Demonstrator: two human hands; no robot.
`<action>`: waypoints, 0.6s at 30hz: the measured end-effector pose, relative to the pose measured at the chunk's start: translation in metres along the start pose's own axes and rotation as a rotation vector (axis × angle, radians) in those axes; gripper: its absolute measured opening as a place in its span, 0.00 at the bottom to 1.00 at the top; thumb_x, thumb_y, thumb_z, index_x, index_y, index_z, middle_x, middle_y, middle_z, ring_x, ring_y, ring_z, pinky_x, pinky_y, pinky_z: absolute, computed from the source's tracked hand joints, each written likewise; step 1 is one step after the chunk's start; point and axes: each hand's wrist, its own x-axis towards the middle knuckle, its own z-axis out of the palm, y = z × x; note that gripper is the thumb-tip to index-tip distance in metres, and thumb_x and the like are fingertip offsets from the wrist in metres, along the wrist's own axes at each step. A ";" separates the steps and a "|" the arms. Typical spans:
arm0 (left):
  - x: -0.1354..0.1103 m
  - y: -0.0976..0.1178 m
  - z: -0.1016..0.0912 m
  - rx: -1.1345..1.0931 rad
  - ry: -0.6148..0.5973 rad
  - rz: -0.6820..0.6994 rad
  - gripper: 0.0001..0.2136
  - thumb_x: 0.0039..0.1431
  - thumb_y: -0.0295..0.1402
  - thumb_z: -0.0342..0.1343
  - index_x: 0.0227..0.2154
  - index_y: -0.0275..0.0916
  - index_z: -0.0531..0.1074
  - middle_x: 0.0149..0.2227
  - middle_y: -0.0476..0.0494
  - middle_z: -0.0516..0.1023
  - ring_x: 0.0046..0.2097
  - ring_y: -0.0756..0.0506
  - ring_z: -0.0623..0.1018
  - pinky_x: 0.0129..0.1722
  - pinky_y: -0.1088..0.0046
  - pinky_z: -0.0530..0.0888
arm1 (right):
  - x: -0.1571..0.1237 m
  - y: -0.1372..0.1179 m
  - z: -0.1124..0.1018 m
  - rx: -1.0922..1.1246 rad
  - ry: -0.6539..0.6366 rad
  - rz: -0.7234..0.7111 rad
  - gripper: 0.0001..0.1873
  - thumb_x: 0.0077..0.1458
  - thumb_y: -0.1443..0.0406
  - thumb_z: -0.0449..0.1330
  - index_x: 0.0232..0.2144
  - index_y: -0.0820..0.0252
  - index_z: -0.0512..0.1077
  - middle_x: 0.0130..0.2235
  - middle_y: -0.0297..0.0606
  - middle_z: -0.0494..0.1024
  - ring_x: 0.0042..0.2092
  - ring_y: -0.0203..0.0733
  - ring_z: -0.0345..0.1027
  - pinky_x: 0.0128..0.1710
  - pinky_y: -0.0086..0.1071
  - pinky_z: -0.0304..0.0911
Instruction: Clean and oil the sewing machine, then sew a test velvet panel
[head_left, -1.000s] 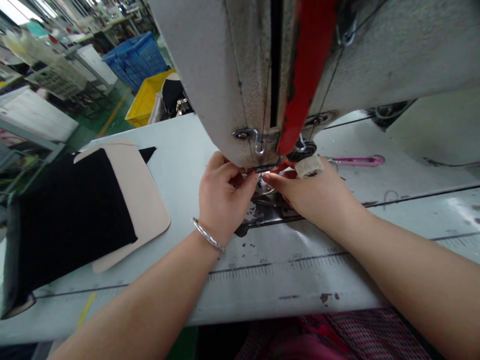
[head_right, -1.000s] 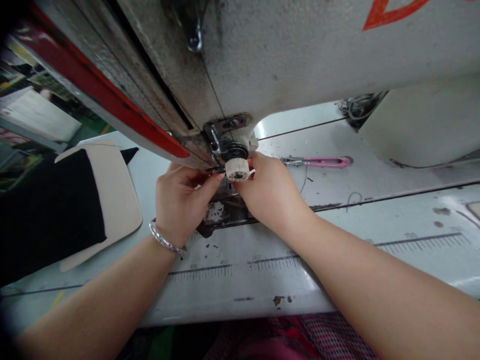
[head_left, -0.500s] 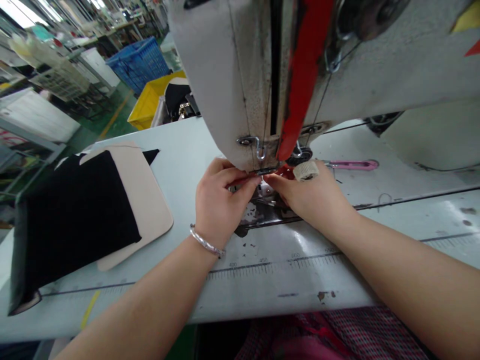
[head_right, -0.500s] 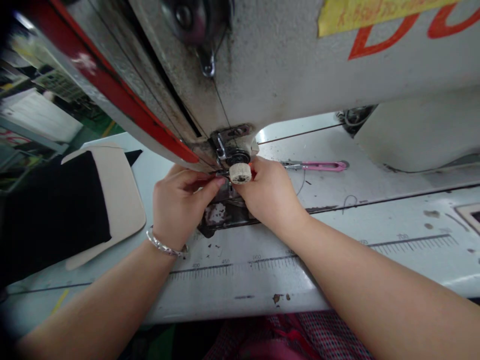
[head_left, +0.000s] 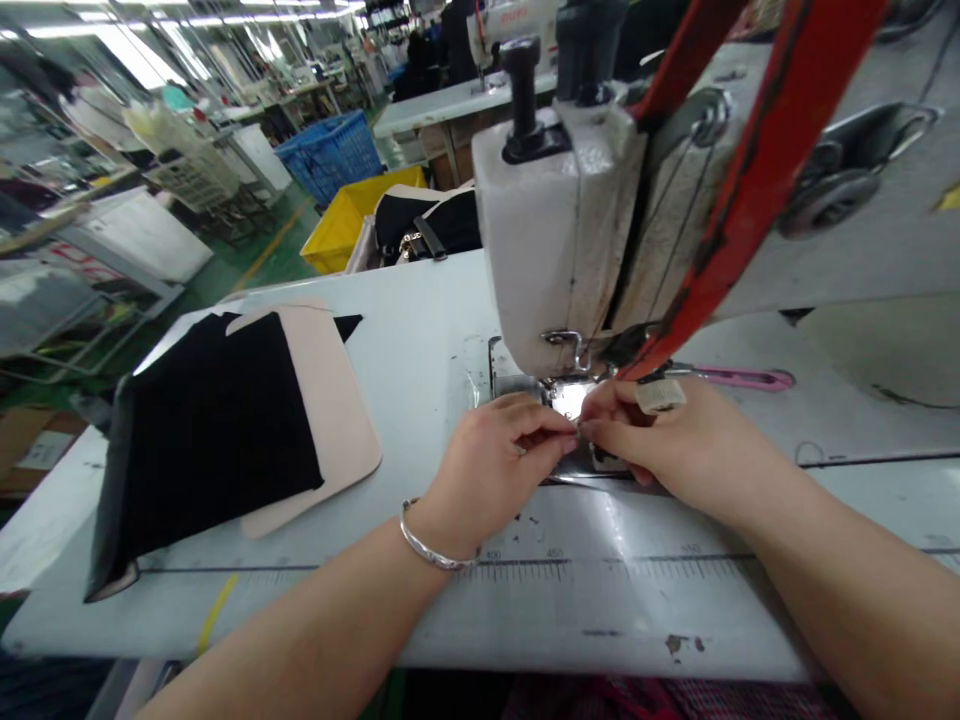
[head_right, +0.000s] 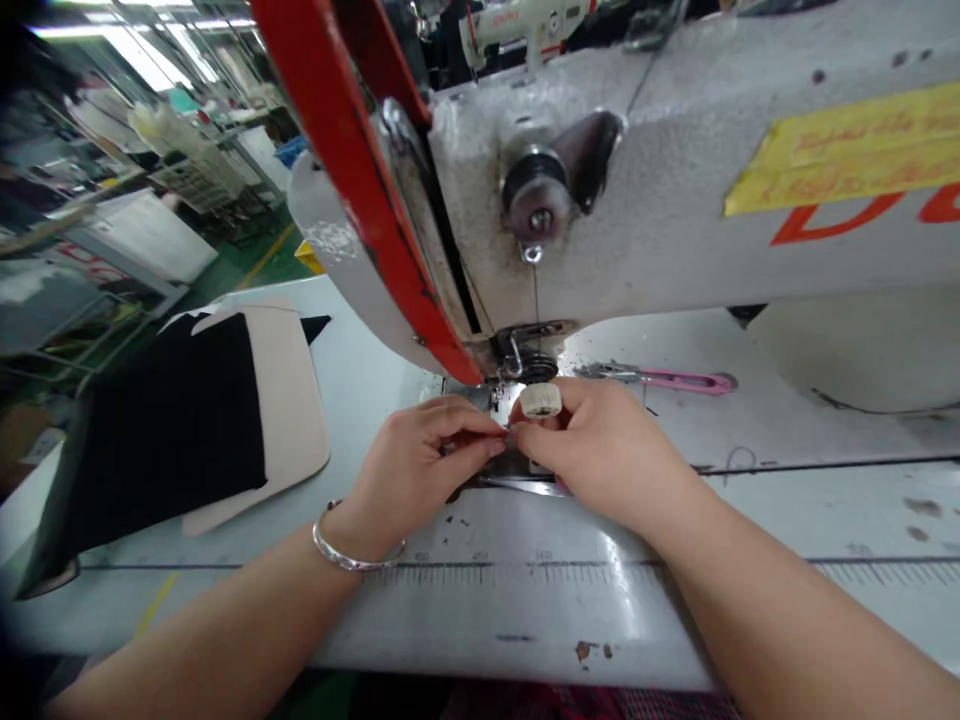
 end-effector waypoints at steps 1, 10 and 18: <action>0.002 -0.002 -0.001 0.008 0.015 -0.008 0.04 0.58 0.27 0.61 0.33 0.41 0.79 0.34 0.50 0.80 0.36 0.51 0.78 0.37 0.73 0.74 | 0.001 0.000 0.001 -0.045 0.039 -0.007 0.11 0.55 0.57 0.58 0.31 0.59 0.73 0.21 0.28 0.68 0.23 0.33 0.61 0.23 0.29 0.52; 0.019 -0.025 0.006 0.125 0.160 -0.032 0.07 0.60 0.28 0.57 0.32 0.41 0.81 0.36 0.45 0.78 0.39 0.47 0.76 0.40 0.69 0.73 | 0.009 0.014 0.008 -0.292 0.301 -0.006 0.16 0.56 0.52 0.59 0.39 0.55 0.77 0.38 0.37 0.80 0.38 0.44 0.73 0.35 0.35 0.62; 0.024 -0.023 0.007 0.148 0.152 -0.026 0.10 0.60 0.25 0.55 0.27 0.37 0.80 0.36 0.43 0.76 0.36 0.48 0.75 0.37 0.70 0.72 | 0.013 0.020 0.007 -0.215 0.278 0.131 0.18 0.53 0.50 0.62 0.41 0.53 0.77 0.33 0.34 0.79 0.29 0.38 0.72 0.29 0.33 0.63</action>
